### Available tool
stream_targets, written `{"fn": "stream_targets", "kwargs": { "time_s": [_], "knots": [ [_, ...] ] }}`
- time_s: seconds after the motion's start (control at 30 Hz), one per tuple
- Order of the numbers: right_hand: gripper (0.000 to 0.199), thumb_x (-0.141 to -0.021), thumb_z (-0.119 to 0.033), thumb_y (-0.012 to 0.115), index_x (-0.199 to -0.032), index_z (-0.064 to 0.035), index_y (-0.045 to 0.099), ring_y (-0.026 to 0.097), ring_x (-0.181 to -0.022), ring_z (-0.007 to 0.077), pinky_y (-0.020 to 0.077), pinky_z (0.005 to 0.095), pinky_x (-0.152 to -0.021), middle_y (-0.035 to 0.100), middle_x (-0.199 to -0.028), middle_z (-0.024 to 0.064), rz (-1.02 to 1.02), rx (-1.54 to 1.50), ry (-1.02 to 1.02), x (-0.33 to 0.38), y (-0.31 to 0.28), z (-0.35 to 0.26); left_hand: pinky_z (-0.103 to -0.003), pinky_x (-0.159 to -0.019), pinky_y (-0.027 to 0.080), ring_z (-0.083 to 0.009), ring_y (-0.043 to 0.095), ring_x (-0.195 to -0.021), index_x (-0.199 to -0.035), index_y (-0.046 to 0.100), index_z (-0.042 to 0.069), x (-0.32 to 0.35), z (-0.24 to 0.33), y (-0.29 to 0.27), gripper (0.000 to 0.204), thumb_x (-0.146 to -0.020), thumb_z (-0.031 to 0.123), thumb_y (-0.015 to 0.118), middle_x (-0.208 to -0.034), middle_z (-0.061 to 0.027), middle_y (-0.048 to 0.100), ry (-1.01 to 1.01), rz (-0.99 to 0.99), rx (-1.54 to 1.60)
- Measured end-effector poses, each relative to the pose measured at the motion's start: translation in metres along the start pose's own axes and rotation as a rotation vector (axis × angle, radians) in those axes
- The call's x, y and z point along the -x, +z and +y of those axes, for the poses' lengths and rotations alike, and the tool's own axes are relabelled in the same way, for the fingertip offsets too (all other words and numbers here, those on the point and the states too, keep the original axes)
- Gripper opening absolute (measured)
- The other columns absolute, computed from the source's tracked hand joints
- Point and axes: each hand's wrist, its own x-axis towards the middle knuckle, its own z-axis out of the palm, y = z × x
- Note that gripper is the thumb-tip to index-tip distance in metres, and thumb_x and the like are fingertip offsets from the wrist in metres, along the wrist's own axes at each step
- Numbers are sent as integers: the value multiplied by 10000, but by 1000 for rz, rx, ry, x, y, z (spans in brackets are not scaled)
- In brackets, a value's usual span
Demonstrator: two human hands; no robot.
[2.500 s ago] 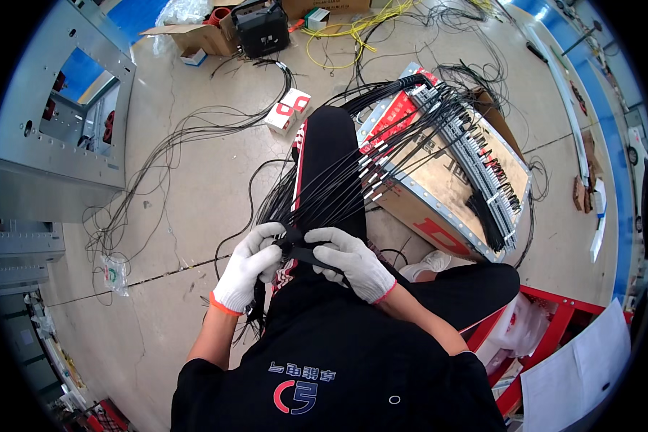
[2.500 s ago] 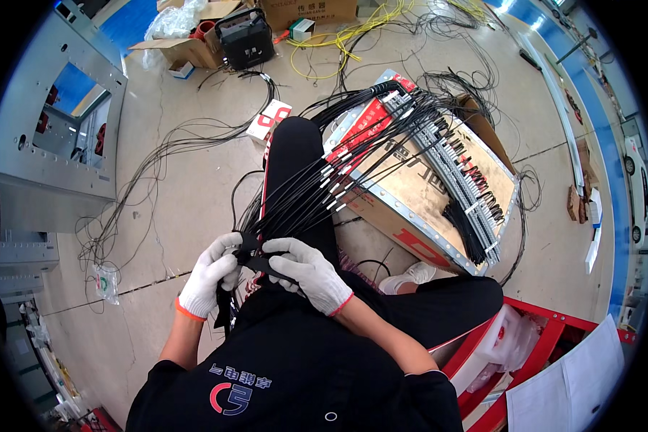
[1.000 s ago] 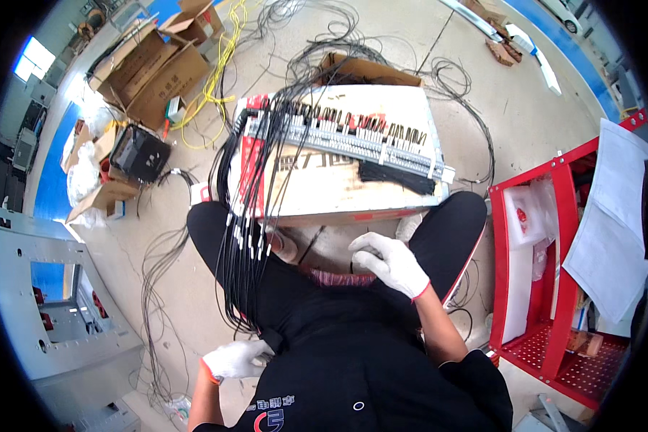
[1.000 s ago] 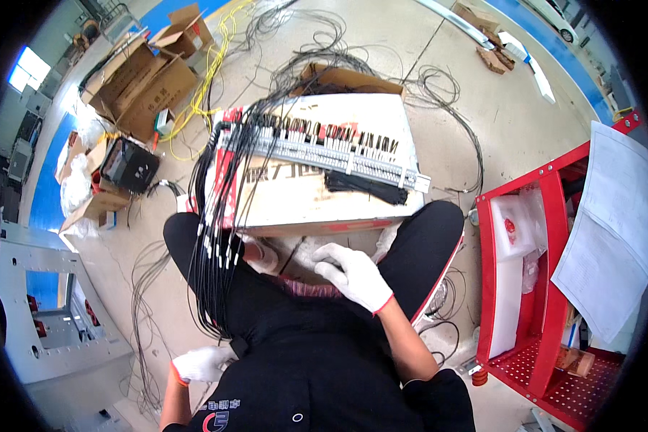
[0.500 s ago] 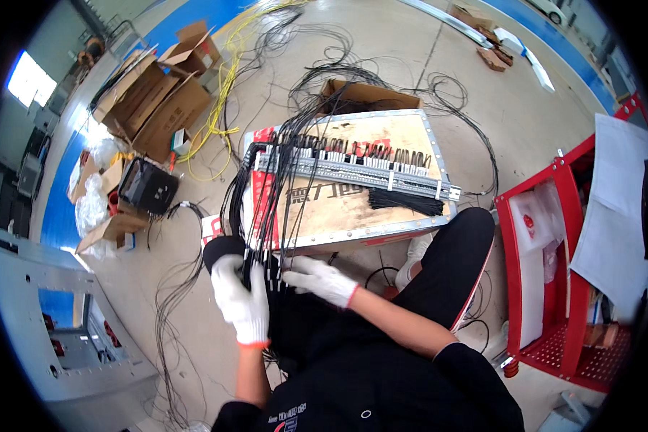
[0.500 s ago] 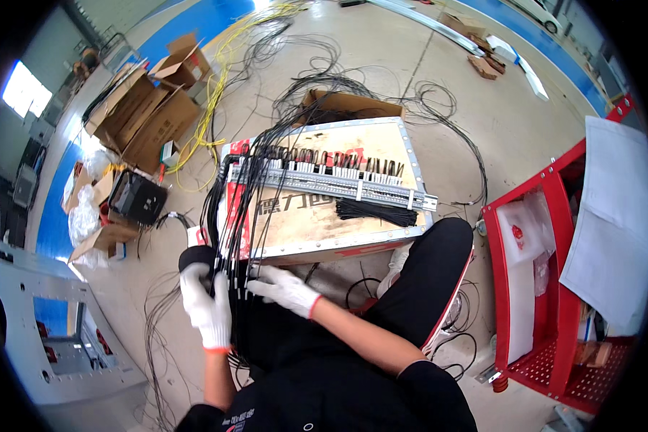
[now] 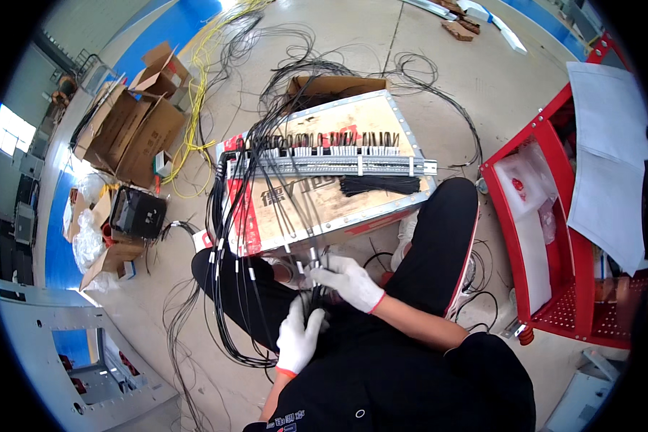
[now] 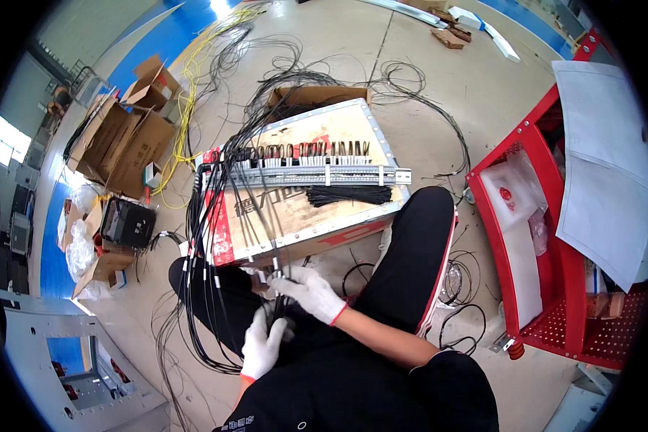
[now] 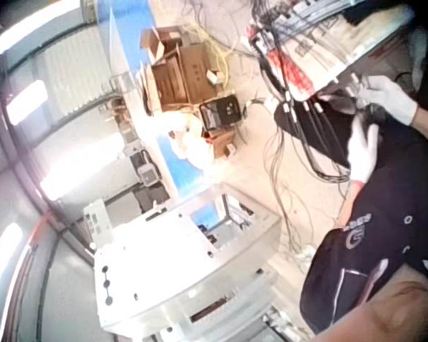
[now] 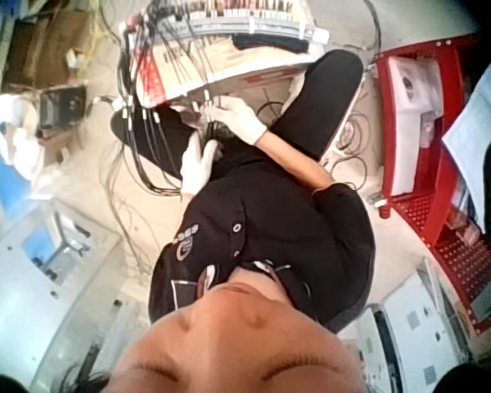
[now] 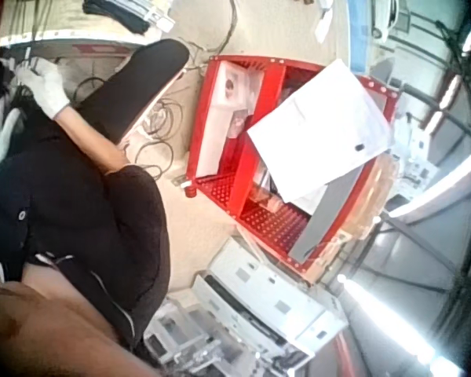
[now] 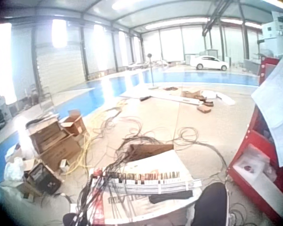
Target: The person sits cross-legged on the floor and repeatedly gathers, aligns, and bundles a large set of black cables with white connectors. They hold the bundle in their left hand and use their right hand to straighten and arrange the cables, occasionally placing them on a nearby box.
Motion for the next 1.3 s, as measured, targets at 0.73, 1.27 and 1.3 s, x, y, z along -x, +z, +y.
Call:
{"fn": "stream_targets", "kwargs": {
  "time_s": [0.73,1.27,1.3],
  "knots": [
    [399,-1049,-325,405,-801,-76,595,551,-625,158,440,323,-590,562,-659,34,212,-105,-60,-165,8,-13,-195,-427,251,-25,347,-458,-991,530,68,1,-8,-4,89,-1015,144,489,-654,-6,567,-51,345,543],
    [244,-986,-269,595,-999,-39,673,552,-723,58,453,243,-640,642,-840,-21,-92,15,136,-5,29,37,-184,-426,274,-21,382,-469,-937,532,64,-8,-21,12,71,-1001,94,532,-701,-31,623,-63,328,487],
    [238,-994,-255,583,-975,-35,673,557,-735,60,449,235,-655,648,-853,-16,-28,-137,-7,-12,28,45,-186,-425,273,-21,378,-467,-958,531,65,-9,-20,13,50,-1000,91,534,-700,-37,623,-48,317,429]
  ]
}}
